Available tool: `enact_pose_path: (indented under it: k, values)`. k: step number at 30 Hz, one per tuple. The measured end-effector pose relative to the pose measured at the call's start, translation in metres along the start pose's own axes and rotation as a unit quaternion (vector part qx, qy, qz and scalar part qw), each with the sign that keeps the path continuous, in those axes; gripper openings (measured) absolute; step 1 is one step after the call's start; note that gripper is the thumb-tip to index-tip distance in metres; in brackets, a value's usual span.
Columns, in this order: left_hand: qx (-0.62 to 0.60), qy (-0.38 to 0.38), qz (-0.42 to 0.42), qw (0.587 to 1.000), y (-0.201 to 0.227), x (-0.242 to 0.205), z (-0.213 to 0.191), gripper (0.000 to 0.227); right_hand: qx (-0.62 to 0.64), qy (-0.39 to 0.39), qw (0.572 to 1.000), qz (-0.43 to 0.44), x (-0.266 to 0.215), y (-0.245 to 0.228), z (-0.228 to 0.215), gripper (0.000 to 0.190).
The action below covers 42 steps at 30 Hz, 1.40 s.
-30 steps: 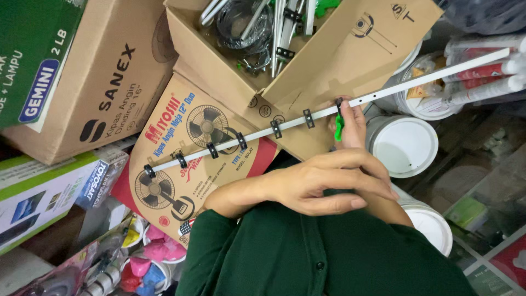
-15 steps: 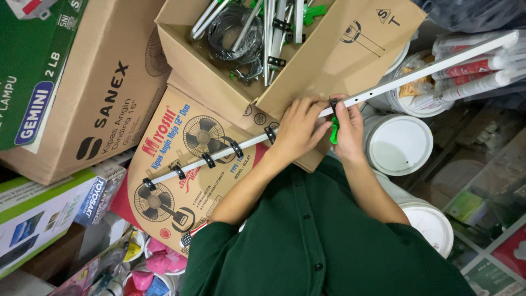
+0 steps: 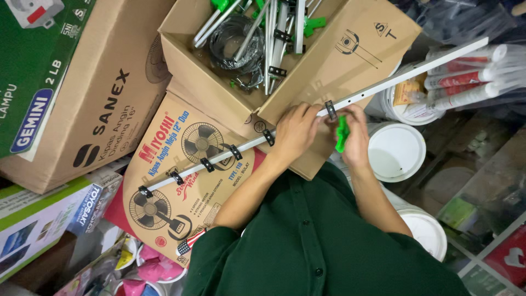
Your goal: The person assembles an antenna by snapping black and green plastic clips onto a metal rod and connecting components by hand.
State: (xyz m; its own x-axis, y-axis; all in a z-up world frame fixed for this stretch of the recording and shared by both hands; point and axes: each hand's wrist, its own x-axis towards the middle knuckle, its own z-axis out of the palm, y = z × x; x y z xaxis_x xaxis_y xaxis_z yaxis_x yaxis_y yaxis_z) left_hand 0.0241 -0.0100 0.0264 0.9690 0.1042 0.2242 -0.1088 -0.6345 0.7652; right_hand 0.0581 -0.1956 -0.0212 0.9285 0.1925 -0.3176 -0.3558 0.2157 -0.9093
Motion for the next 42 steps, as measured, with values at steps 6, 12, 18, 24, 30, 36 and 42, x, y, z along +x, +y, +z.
enact_pose_path:
  k: [6,12,18,24,30,36,42]
  values:
    - [-0.064,-0.005,-0.011,0.998,-0.022,0.004,0.009,0.033,-0.150,0.062,0.956,-0.244,-0.012,-0.006,0.029,0.023]
    - [-0.095,-0.076,-0.023,0.992,-0.038,0.005,0.002,0.031,-0.213,0.020,0.950,-0.228,0.012,-0.020,0.040,0.015]
    - [-0.112,-0.108,-0.085,0.984,-0.033,0.009,-0.002,0.033,-0.246,-0.066,0.946,-0.201,0.023,-0.031,0.051,0.018]
    - [-0.152,-0.052,-0.074,0.984,-0.045,0.010,0.014,0.028,-0.363,-0.021,0.850,-0.382,0.047,-0.072,0.071,0.020]
    - [-0.199,-0.058,-0.129,0.970,-0.048,0.012,0.024,0.027,-0.428,-0.126,0.808,-0.385,0.098,-0.148,0.099,0.015]
    - [-0.123,0.061,-0.065,0.988,-0.064,0.013,0.031,0.039,-0.611,-0.302,0.624,-0.382,0.127,-0.171,0.129,0.029]
    - [-0.113,0.044,-0.051,0.991,-0.077,0.003,0.037,0.046,-0.645,-0.370,0.558,-0.368,0.119,-0.172,0.130,0.054]
